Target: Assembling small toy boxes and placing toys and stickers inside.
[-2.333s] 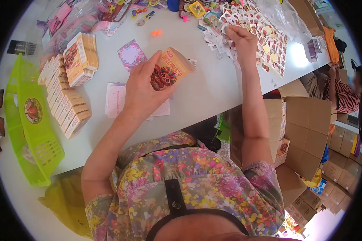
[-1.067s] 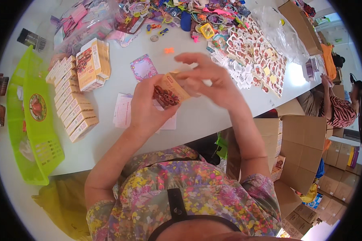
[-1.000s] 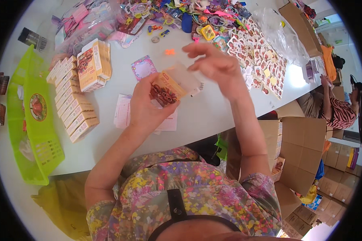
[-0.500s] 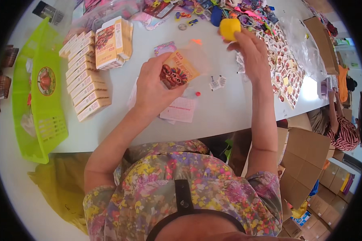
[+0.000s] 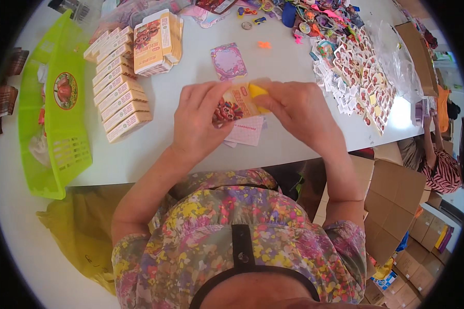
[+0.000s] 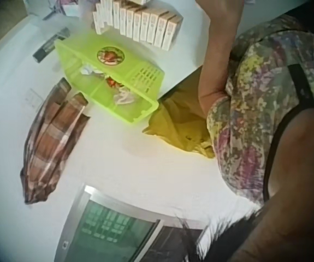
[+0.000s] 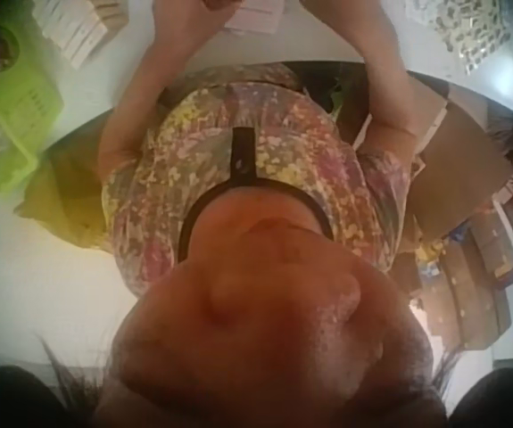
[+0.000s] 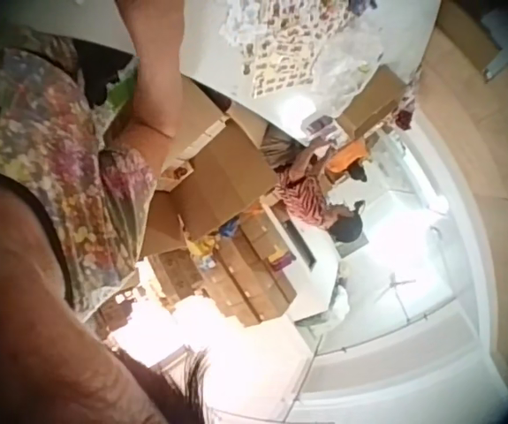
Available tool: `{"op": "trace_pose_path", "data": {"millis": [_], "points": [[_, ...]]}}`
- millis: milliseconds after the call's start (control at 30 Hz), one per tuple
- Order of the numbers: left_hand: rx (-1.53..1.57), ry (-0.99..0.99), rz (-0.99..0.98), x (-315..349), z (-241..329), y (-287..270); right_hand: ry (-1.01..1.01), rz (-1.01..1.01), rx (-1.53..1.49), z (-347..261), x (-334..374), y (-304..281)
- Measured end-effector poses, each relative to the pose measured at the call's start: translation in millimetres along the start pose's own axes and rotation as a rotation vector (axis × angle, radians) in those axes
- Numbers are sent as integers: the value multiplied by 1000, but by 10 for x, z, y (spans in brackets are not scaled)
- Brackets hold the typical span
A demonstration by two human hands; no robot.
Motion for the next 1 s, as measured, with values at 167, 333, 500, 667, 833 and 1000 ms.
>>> {"op": "trace_pose_path", "data": {"millis": [167, 333, 500, 667, 833, 1000], "points": [[140, -60, -27, 180, -15, 13, -137, 228, -58, -120, 124, 18], [394, -222, -93, 247, -119, 60, -196, 374, -129, -67, 87, 53], [541, -358, -49, 288, -254, 35, -146, 468, -716, 77, -110, 87], [566, -370, 7, 240, -360, -68, -62, 512, -255, 1079, -846, -18], [439, -412, 34, 265, -488, -89, -74, 359, 550, 1499, -1165, 91], [254, -379, 85, 201, -589, -104, 251, 262, -679, 907, -913, -15]]}}
Point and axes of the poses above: each hand's wrist, its own x-axis away from the middle knuckle, its own y-axis out of the palm, z = x × y, the point moved 8 cm from there along -x, towards the middle knuckle, and after that the axes turned 14 degrees about -x, right-handed, at the moved point
